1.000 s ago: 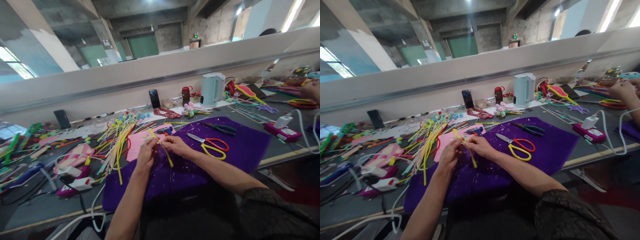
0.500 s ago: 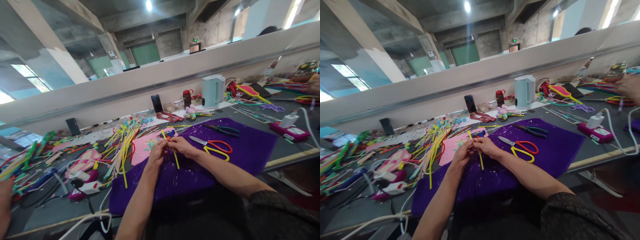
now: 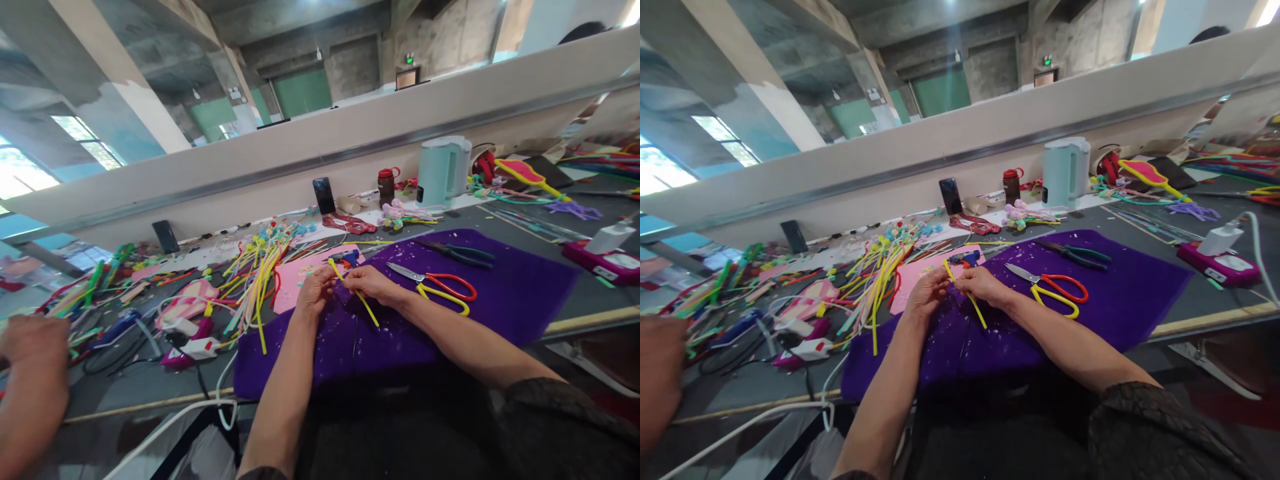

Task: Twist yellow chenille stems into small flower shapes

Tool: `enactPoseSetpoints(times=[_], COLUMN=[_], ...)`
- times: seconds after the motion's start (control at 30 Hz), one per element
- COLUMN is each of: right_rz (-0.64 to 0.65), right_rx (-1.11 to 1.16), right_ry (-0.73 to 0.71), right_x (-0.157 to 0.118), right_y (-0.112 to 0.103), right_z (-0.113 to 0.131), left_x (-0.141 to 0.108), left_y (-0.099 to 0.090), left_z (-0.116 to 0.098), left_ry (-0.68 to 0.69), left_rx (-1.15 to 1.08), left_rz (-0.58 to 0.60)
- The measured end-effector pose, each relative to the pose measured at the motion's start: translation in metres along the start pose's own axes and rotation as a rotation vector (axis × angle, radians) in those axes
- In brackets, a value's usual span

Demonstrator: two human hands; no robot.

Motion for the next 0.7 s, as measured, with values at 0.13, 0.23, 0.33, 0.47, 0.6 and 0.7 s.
enactPoseSetpoints(times=[0.13,0.23,0.33,0.47,0.6,0.7], right_rz=[0.007,0.0,-0.064,-0.126,-0.07,-0.107], right_rx=[-0.015,-0.041,-0.182,-0.523,-0.956,-1.205], right_ry=[-0.002,-0.016,-0.078,-0.152,-0.202,-0.186], right_x=[-0.001,-0.001,0.0,-0.002,-0.002,0.011], right_y=[0.001,0.0,-0.006,-0.019,-0.042,-0.077], right_z=[0.001,0.003,0.007,0.019,0.035,0.045], left_x=[-0.003,-0.002,-0.001,0.0,-0.002,-0.004], left_y=[0.005,0.005,0.004,0.002,0.003,0.007], left_z=[0.005,0.002,-0.001,0.0,0.002,0.009], left_ry=[-0.035,0.019,0.085,0.08,0.049,-0.023], left_rx=[0.096,0.079,0.014,-0.053,-0.109,-0.062], left_rz=[0.073,0.053,-0.001,-0.039,-0.035,-0.006])
Point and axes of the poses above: each hand's wrist, its own x-axis towards the middle knuckle, its own y-axis out of the palm, z = x × y, the point moved 7 cm from there along x, towards the middle knuckle, and after that the axes turned 14 degrees about -x, right-handed, at the moved point
